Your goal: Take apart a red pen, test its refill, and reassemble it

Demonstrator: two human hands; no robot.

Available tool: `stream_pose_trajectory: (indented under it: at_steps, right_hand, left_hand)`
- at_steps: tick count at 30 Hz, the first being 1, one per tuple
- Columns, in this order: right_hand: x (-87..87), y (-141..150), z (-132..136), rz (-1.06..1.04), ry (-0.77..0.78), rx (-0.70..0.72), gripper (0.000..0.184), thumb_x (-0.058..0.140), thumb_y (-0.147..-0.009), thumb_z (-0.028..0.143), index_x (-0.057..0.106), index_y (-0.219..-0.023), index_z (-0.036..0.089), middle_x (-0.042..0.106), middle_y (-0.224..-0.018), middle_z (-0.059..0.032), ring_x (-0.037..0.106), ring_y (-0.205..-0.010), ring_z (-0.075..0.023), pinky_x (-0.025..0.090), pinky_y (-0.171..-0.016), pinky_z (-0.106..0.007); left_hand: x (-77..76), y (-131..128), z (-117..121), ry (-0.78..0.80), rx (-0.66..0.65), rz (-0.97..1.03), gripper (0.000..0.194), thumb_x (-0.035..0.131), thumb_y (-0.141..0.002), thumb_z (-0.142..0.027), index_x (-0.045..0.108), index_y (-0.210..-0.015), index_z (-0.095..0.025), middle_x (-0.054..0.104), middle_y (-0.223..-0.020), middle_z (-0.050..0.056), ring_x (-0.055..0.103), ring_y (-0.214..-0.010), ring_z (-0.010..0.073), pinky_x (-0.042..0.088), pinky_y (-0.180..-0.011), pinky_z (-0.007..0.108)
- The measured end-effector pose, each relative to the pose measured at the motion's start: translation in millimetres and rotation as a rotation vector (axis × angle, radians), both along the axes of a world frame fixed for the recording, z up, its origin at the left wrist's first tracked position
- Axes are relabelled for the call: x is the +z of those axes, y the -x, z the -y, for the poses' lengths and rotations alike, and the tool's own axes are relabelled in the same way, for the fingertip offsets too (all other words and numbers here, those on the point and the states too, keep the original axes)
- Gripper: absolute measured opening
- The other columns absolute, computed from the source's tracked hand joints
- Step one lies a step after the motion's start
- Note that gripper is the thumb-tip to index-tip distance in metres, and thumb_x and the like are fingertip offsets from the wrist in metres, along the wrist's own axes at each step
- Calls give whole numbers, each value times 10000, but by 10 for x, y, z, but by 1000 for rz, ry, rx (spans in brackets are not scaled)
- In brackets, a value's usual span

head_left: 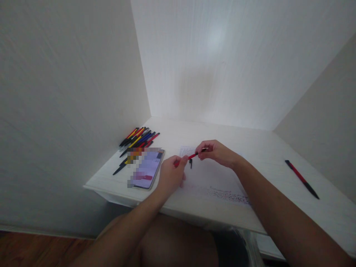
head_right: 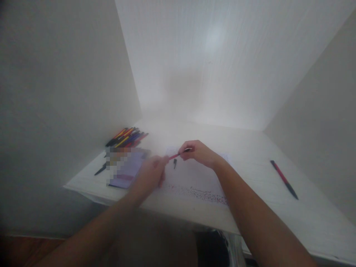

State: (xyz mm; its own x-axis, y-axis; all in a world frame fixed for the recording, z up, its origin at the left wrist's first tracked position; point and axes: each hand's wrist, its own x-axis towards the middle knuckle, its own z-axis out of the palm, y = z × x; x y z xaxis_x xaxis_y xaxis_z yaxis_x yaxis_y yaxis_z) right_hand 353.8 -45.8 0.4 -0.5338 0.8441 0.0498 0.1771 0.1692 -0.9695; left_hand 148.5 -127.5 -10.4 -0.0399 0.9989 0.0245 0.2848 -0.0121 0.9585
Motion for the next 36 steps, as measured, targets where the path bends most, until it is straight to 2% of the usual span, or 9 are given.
stream_pose_trajectory:
  at_steps: [2,4,8,12,17,22,27,30,36]
  right_hand:
    - [1,5,7,-36,25,-10,152,782,-703,219,690,-823,211,688,-821,-15,602,-728,-143,459,-667,-287]
    - [-5,22,14,-40,59,4,157,760,-736,247,692,-872,211,668,-769,-4,571,-670,-131,427,-614,-276]
    - [-31,30,-6,-18,56,-3,146,741,-770,297,705,-874,201,632,-697,1,536,-634,-128,401,-595,-278]
    - [-28,-65,-61,-46,57,-68,113,746,-735,205,713,-842,218,656,-756,-8,558,-675,-134,425,-636,-287]
    - [-10,-208,-114,9,40,-98,124,742,-738,206,726,-855,241,699,-829,-26,570,-684,-147,424,-608,-293]
    - [-54,-328,-179,96,-31,-115,114,741,-752,254,747,-865,236,724,-881,-48,609,-749,-174,454,-663,-318]
    - [-127,-435,-265,222,-87,-167,118,730,-769,296,762,-856,223,714,-827,-55,600,-723,-183,454,-655,-332]
    - [-156,-436,-288,179,-98,-202,112,753,-737,254,749,-844,222,720,-856,-60,618,-748,-187,472,-690,-340]
    - [-110,-377,-238,-62,-26,-225,299,773,-715,198,665,-992,234,732,-975,-69,652,-828,-187,500,-735,-343]
  left_hand:
    - [28,-2,8,5,-6,28,365,515,-941,-440,562,-699,-171,483,-404,-28,472,-323,120,308,-355,203]
    - [22,-10,1,9,-2,75,321,536,-929,-417,560,-729,-167,508,-453,-27,477,-331,113,318,-342,200]
    - [-75,-23,-54,15,33,221,172,625,-854,-308,592,-891,-143,639,-720,32,573,-448,117,416,-348,202]
    - [-174,-11,-109,-42,67,336,221,679,-804,-279,597,-949,-135,668,-872,78,645,-600,146,480,-388,200]
    - [-193,12,-112,-57,102,383,274,727,-764,-321,603,-934,-145,659,-849,65,656,-664,172,487,-384,203]
    - [-197,17,-121,-59,119,406,276,735,-754,-329,617,-923,-145,649,-878,63,628,-653,152,476,-388,199]
    - [-216,24,-142,-61,145,380,289,745,-749,-344,639,-926,-142,632,-784,41,585,-601,127,433,-396,180]
    - [-206,34,-135,-80,151,354,260,739,-747,-313,655,-921,-140,635,-742,34,577,-575,115,435,-432,184]
    - [-186,47,-126,-103,155,272,241,737,-759,-303,674,-923,-137,636,-667,20,546,-487,97,407,-448,197]
